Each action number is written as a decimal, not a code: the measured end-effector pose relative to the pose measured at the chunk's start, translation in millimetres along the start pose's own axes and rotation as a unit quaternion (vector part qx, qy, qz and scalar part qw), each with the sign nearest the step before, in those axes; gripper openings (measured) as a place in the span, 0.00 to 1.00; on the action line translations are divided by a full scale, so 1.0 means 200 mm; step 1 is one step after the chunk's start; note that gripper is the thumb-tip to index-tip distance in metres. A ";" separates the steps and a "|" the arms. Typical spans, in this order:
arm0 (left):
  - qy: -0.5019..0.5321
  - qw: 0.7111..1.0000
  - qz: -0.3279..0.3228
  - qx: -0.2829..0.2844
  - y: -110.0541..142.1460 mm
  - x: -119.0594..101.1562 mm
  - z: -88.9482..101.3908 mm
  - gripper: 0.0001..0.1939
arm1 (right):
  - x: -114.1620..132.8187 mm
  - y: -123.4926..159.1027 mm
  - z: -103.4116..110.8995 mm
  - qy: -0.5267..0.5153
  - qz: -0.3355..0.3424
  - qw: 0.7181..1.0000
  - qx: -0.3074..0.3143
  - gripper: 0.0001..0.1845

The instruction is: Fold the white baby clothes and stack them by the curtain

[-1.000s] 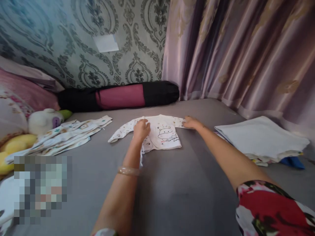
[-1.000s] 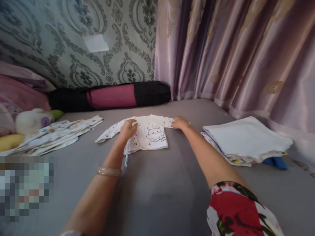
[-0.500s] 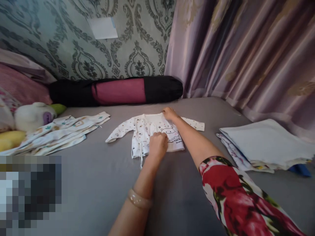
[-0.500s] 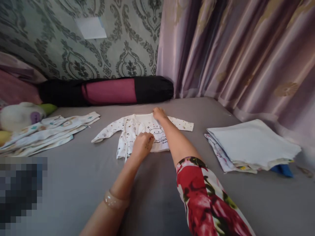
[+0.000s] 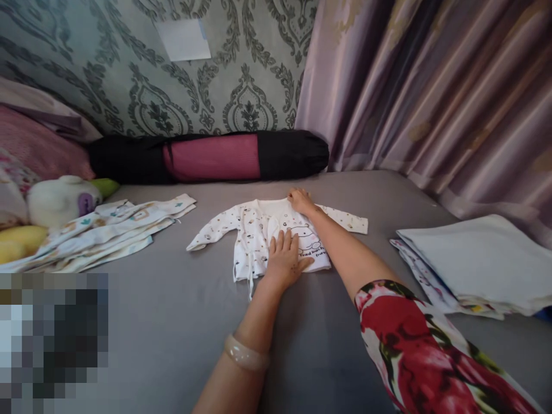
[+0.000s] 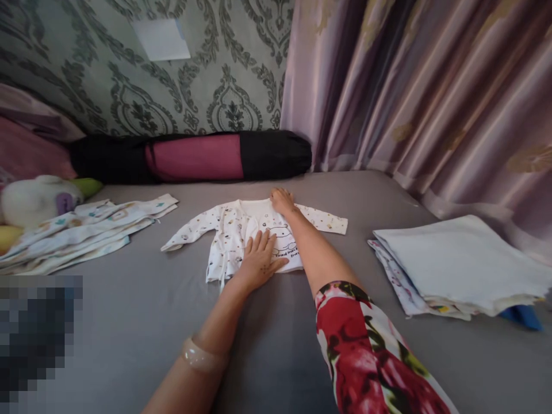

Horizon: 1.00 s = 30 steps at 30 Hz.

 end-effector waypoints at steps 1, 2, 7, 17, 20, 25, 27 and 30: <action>0.003 1.000 -0.005 -0.001 0.00 -0.01 0.01 0.39 | 0.00 0.00 0.00 0.008 -0.002 1.000 0.008 0.15; 0.007 1.000 -0.013 -0.003 0.01 -0.01 0.01 0.40 | 0.01 0.00 0.00 0.018 -0.004 1.000 0.017 0.15; 0.022 0.996 -0.002 -0.083 0.04 0.00 0.14 0.30 | 0.26 -0.03 0.04 0.052 0.044 0.997 0.023 0.16; -0.040 0.965 0.229 -0.125 0.13 0.30 0.20 0.38 | 0.60 -0.10 -0.11 0.026 0.083 0.996 0.028 0.14; -0.047 0.964 0.237 -0.115 0.12 0.30 0.16 0.40 | 0.59 -0.11 -0.10 0.037 0.094 0.995 -0.018 0.13; -0.043 0.964 0.247 -0.093 0.10 0.31 0.13 0.41 | 0.59 -0.09 -0.10 0.040 0.096 0.993 -0.059 0.14; -0.037 0.965 0.246 -0.085 0.10 0.31 0.12 0.40 | 0.59 -0.09 -0.10 0.036 0.083 0.994 -0.058 0.14; -0.026 0.966 0.241 -0.088 0.11 0.30 0.16 0.39 | 0.60 -0.09 -0.09 0.027 0.059 0.998 -0.023 0.15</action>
Point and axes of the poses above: each hand's wrist, its own y-axis away from the middle knuckle, its own z-axis out of the back of the hand, x = y × z, the point moved 10 cm from there along -y, towards the middle knuckle, and after that the axes turned 11 degrees about x, right-handed, at the moved point
